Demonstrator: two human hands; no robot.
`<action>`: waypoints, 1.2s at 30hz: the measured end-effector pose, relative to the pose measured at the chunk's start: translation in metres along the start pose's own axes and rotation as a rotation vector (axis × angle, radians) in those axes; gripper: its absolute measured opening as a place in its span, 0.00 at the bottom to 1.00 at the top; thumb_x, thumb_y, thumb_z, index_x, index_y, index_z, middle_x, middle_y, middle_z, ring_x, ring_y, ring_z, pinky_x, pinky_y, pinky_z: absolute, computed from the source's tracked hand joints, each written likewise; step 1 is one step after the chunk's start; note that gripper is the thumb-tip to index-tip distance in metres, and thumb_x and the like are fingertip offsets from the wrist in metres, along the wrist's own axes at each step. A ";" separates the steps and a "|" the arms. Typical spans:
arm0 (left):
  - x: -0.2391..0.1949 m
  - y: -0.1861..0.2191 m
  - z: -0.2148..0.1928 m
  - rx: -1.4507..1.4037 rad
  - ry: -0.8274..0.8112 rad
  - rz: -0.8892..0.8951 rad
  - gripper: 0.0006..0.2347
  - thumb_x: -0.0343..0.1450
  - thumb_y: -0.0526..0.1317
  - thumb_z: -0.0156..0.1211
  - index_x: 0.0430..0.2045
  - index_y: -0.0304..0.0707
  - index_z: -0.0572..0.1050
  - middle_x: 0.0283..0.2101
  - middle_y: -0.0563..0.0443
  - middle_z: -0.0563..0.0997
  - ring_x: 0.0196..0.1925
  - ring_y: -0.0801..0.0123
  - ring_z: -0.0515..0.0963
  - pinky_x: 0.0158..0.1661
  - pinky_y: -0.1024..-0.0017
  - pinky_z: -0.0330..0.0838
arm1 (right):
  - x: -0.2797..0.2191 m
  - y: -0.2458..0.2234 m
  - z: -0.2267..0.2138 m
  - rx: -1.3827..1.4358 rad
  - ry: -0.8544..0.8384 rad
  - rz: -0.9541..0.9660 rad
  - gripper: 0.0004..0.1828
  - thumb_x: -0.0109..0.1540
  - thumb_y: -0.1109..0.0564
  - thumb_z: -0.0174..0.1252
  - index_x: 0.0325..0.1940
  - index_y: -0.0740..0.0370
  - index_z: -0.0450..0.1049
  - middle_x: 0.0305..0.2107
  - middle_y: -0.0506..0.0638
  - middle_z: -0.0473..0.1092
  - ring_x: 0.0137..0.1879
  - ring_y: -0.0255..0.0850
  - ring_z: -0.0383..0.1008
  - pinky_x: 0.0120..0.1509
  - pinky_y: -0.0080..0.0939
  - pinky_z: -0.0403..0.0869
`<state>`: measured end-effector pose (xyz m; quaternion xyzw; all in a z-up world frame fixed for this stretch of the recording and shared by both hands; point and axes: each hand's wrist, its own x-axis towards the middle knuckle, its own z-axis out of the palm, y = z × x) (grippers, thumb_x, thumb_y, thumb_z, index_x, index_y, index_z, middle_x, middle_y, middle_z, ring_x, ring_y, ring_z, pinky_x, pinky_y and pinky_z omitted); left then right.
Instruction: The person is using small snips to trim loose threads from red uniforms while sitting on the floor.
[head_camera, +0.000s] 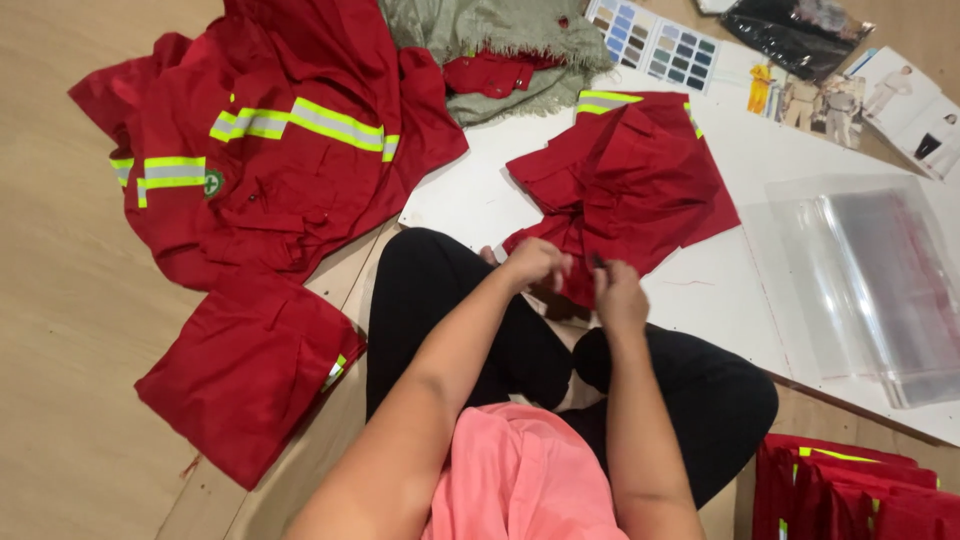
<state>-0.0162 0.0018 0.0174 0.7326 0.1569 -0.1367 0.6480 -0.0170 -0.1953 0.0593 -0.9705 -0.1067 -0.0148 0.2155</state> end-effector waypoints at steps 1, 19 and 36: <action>0.006 -0.006 0.002 -0.003 0.000 -0.009 0.07 0.70 0.40 0.59 0.31 0.45 0.85 0.23 0.52 0.86 0.30 0.69 0.86 0.35 0.73 0.79 | 0.008 0.017 0.003 -0.001 -0.009 0.002 0.15 0.69 0.49 0.55 0.54 0.58 0.77 0.40 0.62 0.75 0.52 0.62 0.77 0.55 0.62 0.77; 0.030 -0.007 0.003 0.787 0.163 0.207 0.12 0.72 0.40 0.58 0.48 0.54 0.82 0.45 0.46 0.83 0.52 0.49 0.82 0.53 0.52 0.75 | 0.045 0.065 0.044 -0.058 -0.278 0.047 0.14 0.58 0.45 0.64 0.48 0.37 0.82 0.41 0.41 0.79 0.51 0.47 0.80 0.56 0.48 0.77; 0.129 -0.052 0.071 0.781 0.146 0.296 0.14 0.69 0.51 0.67 0.49 0.64 0.81 0.47 0.55 0.81 0.55 0.59 0.77 0.57 0.59 0.63 | 0.086 0.098 0.082 0.524 -0.250 0.456 0.11 0.60 0.50 0.66 0.44 0.53 0.84 0.38 0.53 0.80 0.54 0.50 0.78 0.56 0.46 0.73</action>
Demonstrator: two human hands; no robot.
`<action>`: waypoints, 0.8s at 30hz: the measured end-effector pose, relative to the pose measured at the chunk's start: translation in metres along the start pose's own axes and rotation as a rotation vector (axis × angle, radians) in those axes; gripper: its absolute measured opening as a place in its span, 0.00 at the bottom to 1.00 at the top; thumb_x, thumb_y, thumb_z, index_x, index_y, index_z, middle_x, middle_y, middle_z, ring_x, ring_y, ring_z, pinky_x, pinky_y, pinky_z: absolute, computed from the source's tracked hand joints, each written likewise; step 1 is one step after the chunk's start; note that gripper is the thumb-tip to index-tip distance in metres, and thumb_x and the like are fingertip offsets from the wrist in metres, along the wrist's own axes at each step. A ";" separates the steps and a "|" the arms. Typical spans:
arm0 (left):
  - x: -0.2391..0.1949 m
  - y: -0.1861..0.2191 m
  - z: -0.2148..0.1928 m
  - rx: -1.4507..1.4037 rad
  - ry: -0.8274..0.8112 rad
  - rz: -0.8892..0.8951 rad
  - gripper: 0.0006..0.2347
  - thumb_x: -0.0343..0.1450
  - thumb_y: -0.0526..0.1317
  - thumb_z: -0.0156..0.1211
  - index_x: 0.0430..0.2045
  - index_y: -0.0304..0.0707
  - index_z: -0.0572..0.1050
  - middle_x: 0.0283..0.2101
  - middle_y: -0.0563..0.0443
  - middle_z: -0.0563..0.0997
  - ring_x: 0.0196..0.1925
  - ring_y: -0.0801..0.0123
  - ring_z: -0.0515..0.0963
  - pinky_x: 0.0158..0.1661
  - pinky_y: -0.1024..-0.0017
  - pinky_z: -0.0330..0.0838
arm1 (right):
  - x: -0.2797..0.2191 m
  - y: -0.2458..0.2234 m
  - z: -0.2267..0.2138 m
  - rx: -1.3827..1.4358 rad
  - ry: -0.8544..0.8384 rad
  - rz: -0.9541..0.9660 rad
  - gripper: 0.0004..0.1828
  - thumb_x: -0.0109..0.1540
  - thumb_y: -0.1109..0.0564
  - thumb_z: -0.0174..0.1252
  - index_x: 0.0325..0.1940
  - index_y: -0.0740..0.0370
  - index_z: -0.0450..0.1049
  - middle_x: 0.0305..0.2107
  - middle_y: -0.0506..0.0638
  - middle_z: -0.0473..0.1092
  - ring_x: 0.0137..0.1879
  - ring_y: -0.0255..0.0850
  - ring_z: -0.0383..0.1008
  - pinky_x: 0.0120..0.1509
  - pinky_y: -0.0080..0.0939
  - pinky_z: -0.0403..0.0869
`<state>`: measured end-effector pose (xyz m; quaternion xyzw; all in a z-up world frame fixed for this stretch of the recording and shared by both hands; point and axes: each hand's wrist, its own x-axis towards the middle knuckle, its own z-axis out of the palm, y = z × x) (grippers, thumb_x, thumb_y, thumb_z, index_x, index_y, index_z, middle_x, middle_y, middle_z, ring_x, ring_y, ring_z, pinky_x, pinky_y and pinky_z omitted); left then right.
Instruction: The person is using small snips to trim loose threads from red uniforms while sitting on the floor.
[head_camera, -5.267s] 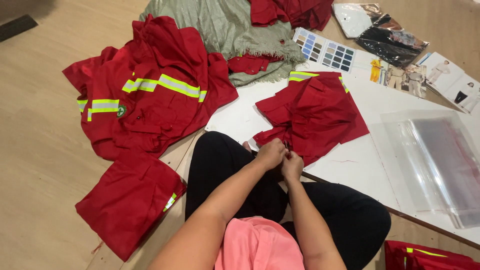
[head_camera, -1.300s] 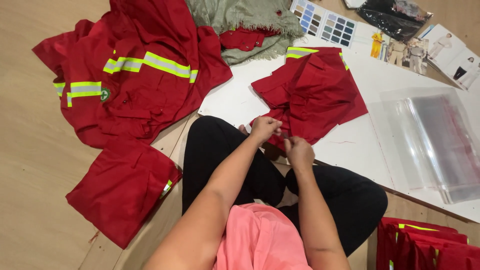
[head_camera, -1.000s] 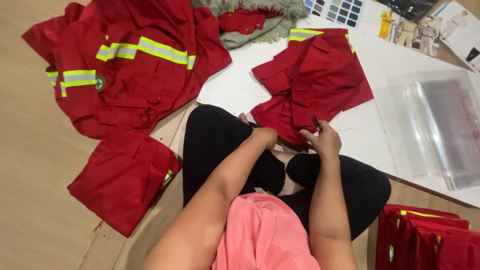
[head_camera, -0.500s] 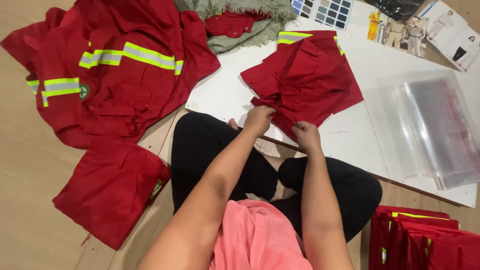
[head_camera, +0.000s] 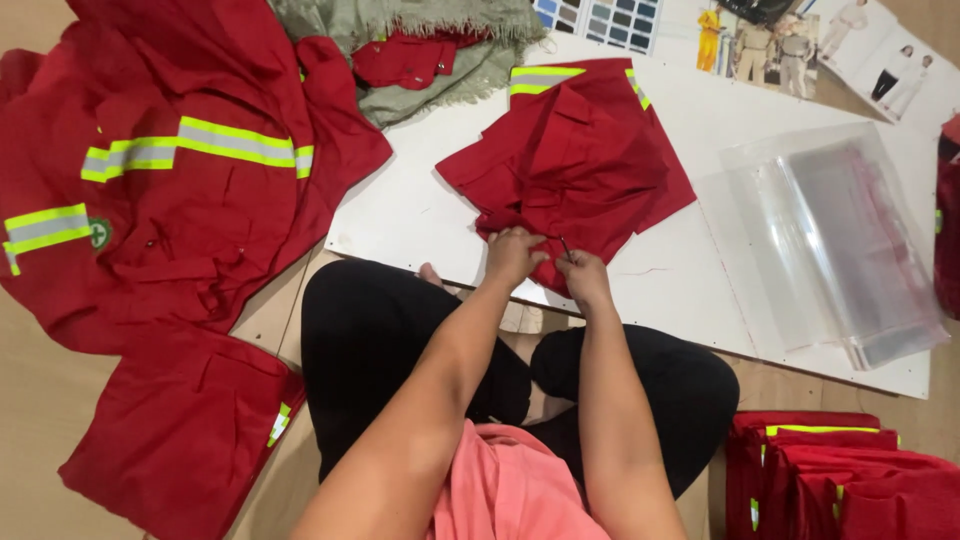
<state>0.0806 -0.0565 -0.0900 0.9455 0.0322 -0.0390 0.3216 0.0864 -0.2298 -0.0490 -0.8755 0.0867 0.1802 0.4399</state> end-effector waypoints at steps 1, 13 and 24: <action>0.006 -0.005 0.007 -0.001 -0.009 -0.004 0.14 0.69 0.51 0.67 0.49 0.64 0.81 0.47 0.55 0.81 0.55 0.59 0.77 0.57 0.59 0.63 | -0.003 -0.004 -0.002 -0.001 -0.003 0.009 0.11 0.60 0.50 0.66 0.44 0.53 0.84 0.38 0.53 0.80 0.54 0.50 0.78 0.56 0.46 0.73; 0.017 -0.012 0.031 0.164 0.329 0.107 0.07 0.69 0.48 0.60 0.23 0.56 0.82 0.29 0.59 0.78 0.38 0.65 0.78 0.45 0.61 0.65 | -0.019 -0.030 -0.011 -0.077 0.002 -0.041 0.10 0.62 0.53 0.64 0.42 0.62 0.82 0.35 0.60 0.79 0.50 0.57 0.79 0.51 0.51 0.74; 0.015 -0.013 0.004 -0.216 0.095 -0.108 0.05 0.73 0.44 0.56 0.34 0.53 0.79 0.39 0.54 0.84 0.49 0.57 0.83 0.53 0.57 0.68 | -0.068 -0.092 -0.020 -0.635 0.155 -0.237 0.26 0.65 0.38 0.60 0.64 0.49 0.75 0.47 0.55 0.74 0.55 0.57 0.78 0.61 0.59 0.74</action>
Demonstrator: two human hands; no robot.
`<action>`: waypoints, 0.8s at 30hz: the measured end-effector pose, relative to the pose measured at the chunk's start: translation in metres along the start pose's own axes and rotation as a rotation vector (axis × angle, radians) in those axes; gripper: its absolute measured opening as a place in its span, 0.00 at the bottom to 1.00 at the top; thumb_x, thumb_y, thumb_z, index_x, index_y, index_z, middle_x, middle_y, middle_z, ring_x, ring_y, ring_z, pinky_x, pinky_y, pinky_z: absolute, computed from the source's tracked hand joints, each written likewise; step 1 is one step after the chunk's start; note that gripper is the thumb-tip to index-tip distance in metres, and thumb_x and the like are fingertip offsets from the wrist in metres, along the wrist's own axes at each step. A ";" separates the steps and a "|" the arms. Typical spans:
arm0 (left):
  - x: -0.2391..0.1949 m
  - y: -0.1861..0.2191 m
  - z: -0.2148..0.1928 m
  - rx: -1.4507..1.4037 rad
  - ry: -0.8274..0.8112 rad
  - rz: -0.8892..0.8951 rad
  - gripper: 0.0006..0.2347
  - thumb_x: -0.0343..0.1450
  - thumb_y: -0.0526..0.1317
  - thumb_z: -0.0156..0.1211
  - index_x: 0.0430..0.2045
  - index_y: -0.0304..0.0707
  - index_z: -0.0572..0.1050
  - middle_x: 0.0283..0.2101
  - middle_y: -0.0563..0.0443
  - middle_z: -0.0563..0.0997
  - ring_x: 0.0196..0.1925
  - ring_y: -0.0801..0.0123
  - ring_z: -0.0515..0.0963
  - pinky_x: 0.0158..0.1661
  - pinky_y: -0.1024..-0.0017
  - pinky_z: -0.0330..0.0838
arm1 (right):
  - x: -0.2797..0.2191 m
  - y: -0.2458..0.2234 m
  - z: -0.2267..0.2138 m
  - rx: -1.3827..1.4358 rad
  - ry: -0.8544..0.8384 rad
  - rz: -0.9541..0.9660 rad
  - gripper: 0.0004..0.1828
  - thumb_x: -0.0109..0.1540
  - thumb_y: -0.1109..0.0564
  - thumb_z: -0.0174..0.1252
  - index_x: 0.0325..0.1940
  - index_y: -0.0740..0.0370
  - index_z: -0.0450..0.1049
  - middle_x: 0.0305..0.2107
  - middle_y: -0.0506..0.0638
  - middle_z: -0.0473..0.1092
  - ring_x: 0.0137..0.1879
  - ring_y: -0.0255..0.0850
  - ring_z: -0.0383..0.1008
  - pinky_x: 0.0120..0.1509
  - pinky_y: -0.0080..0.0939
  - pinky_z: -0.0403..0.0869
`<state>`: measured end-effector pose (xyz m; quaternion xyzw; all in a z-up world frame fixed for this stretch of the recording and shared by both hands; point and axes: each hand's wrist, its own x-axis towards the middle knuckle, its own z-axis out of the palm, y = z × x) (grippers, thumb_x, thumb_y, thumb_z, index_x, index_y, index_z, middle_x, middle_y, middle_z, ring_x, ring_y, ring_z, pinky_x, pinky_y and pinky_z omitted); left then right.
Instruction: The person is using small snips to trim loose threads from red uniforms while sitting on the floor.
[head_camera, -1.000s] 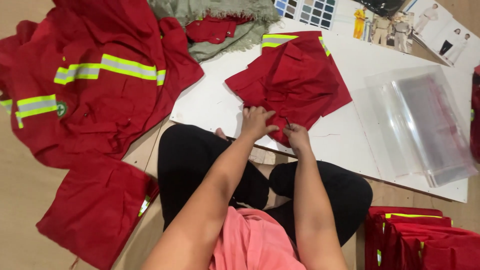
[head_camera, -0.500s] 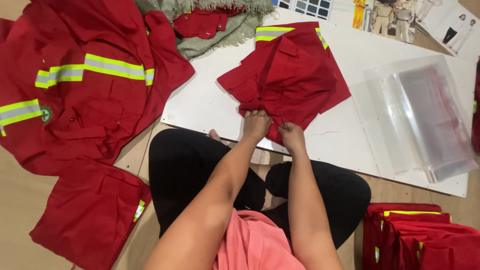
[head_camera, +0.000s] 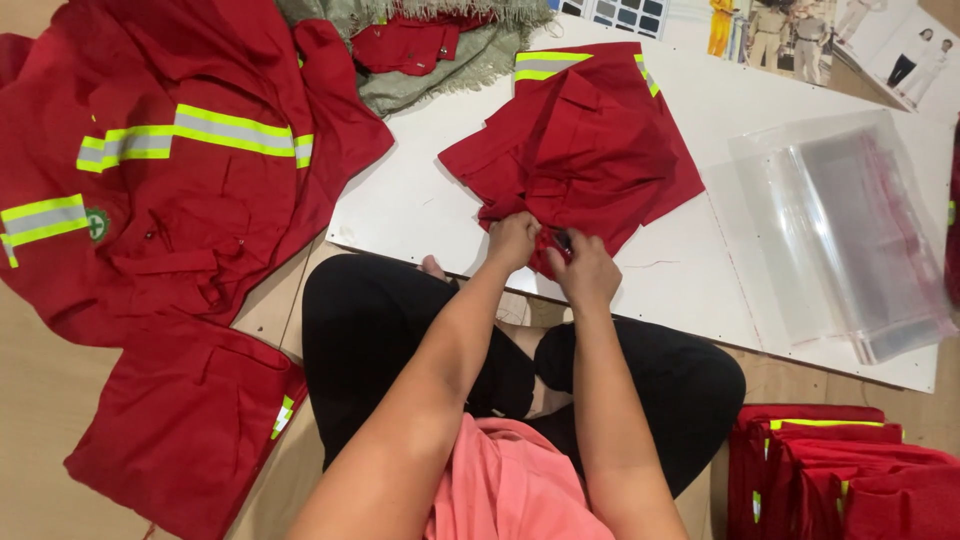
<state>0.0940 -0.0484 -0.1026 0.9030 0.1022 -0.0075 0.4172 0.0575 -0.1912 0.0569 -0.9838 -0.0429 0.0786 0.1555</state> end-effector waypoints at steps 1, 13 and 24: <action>0.001 0.001 -0.001 -0.001 0.000 0.003 0.05 0.73 0.44 0.56 0.34 0.53 0.79 0.39 0.54 0.84 0.49 0.57 0.83 0.53 0.57 0.68 | 0.003 0.006 0.010 -0.001 0.003 0.001 0.26 0.65 0.38 0.60 0.64 0.49 0.75 0.47 0.55 0.74 0.55 0.57 0.78 0.61 0.59 0.74; 0.002 -0.006 -0.002 -0.048 -0.097 -0.011 0.07 0.75 0.45 0.52 0.34 0.51 0.79 0.41 0.52 0.83 0.52 0.56 0.82 0.56 0.56 0.64 | 0.017 0.022 0.063 -0.330 0.388 -0.216 0.14 0.60 0.40 0.64 0.47 0.40 0.82 0.30 0.41 0.70 0.36 0.41 0.77 0.41 0.39 0.75; 0.005 -0.014 0.006 -0.036 -0.107 0.026 0.08 0.75 0.47 0.52 0.34 0.52 0.79 0.40 0.52 0.83 0.52 0.56 0.81 0.55 0.55 0.66 | 0.025 0.024 0.069 -0.301 0.294 -0.118 0.10 0.61 0.41 0.62 0.42 0.40 0.82 0.30 0.43 0.71 0.37 0.46 0.78 0.42 0.47 0.78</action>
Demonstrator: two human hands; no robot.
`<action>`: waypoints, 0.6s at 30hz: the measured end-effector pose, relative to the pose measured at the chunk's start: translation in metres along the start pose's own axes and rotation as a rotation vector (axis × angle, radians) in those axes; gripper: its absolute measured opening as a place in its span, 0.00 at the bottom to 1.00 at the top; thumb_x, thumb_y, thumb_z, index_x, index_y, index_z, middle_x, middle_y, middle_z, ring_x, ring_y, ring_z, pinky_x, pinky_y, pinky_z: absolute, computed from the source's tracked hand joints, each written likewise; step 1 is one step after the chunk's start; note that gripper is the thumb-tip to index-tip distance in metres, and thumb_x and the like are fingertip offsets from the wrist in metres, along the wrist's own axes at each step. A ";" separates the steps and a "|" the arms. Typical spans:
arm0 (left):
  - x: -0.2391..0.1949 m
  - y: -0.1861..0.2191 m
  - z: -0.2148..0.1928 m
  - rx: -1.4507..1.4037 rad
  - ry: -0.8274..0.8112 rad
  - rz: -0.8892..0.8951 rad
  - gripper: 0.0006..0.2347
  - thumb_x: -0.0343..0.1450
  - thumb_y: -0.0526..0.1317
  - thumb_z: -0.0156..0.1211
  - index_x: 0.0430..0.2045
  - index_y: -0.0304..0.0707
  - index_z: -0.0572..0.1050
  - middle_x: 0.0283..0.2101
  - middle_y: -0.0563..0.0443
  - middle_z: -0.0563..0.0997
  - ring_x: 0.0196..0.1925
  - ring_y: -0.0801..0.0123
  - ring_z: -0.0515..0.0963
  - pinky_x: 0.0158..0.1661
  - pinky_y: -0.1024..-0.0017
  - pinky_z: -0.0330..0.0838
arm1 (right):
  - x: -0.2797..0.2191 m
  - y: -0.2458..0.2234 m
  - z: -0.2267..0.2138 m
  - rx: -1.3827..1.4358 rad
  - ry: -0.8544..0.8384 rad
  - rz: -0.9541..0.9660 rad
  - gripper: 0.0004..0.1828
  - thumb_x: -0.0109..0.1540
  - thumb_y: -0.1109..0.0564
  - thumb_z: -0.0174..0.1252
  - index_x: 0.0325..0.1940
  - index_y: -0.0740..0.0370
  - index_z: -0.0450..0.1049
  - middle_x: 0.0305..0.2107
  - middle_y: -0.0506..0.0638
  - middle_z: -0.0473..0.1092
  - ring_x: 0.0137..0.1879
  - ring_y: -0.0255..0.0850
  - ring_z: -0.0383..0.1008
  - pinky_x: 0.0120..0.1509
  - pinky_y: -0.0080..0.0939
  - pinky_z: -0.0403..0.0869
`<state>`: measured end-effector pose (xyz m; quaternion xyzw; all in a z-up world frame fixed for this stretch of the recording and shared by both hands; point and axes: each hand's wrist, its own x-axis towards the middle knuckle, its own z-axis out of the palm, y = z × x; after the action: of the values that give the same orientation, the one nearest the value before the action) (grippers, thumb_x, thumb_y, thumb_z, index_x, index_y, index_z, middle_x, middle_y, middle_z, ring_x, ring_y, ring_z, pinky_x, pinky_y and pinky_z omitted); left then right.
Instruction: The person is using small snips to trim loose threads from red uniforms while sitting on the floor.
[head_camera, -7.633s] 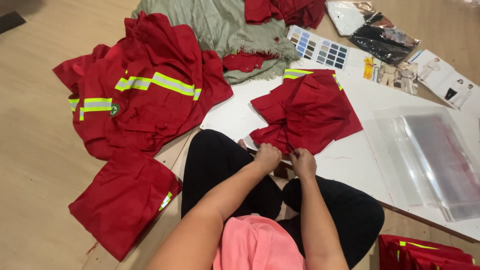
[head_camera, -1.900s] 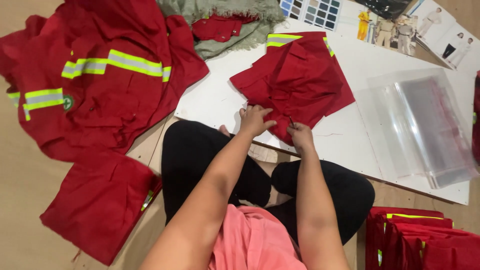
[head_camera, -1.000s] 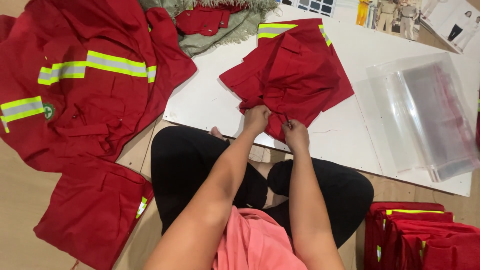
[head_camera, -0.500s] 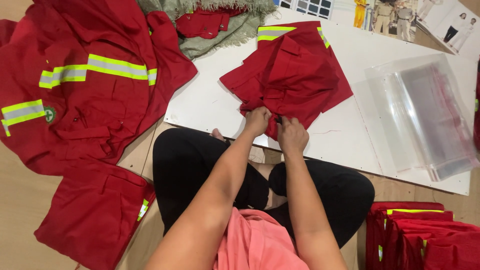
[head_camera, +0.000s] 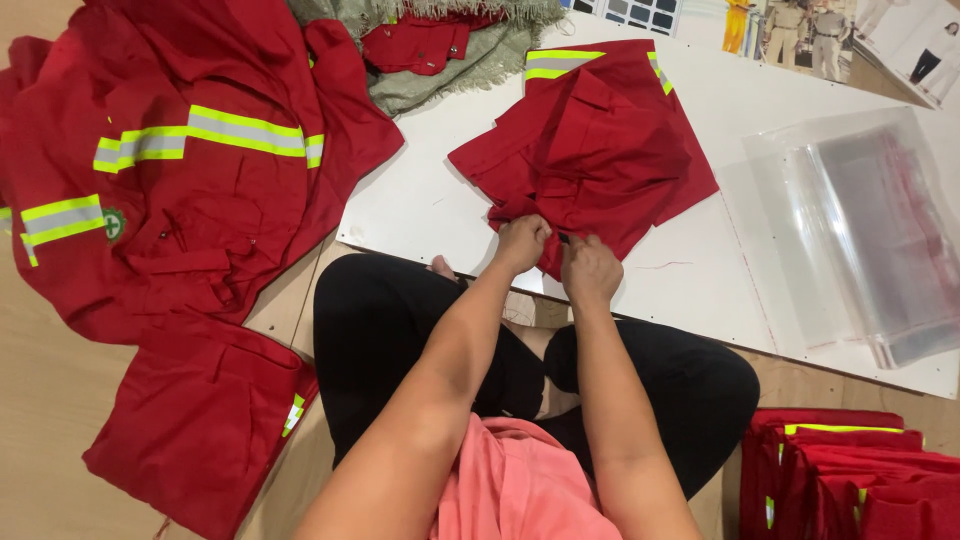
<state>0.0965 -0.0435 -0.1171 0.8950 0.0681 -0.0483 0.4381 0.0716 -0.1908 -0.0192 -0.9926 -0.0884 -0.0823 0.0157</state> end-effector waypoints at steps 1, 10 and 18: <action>-0.005 0.010 -0.014 0.002 0.000 0.001 0.08 0.75 0.47 0.52 0.34 0.52 0.79 0.40 0.52 0.83 0.52 0.56 0.81 0.55 0.55 0.66 | 0.003 0.001 0.001 0.002 0.001 0.001 0.10 0.61 0.41 0.62 0.42 0.40 0.82 0.30 0.43 0.71 0.37 0.46 0.78 0.42 0.47 0.78; -0.073 0.069 -0.118 0.389 -0.730 0.269 0.10 0.68 0.37 0.54 0.29 0.41 0.86 0.41 0.40 0.87 0.50 0.44 0.83 0.55 0.53 0.74 | 0.013 0.042 0.010 0.677 -0.197 0.484 0.21 0.68 0.37 0.55 0.52 0.51 0.81 0.40 0.55 0.78 0.51 0.58 0.78 0.55 0.57 0.74; -0.093 0.062 -0.104 0.300 -0.624 -0.085 0.10 0.60 0.49 0.73 0.24 0.47 0.86 0.27 0.48 0.86 0.38 0.53 0.87 0.42 0.59 0.80 | -0.004 0.054 -0.060 1.460 0.065 0.896 0.19 0.70 0.42 0.53 0.39 0.61 0.70 0.17 0.42 0.53 0.14 0.30 0.54 0.14 0.27 0.54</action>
<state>0.0176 -0.0069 0.0084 0.8880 -0.0396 -0.3473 0.2989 0.0681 -0.2477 0.0387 -0.6721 0.2819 -0.0191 0.6844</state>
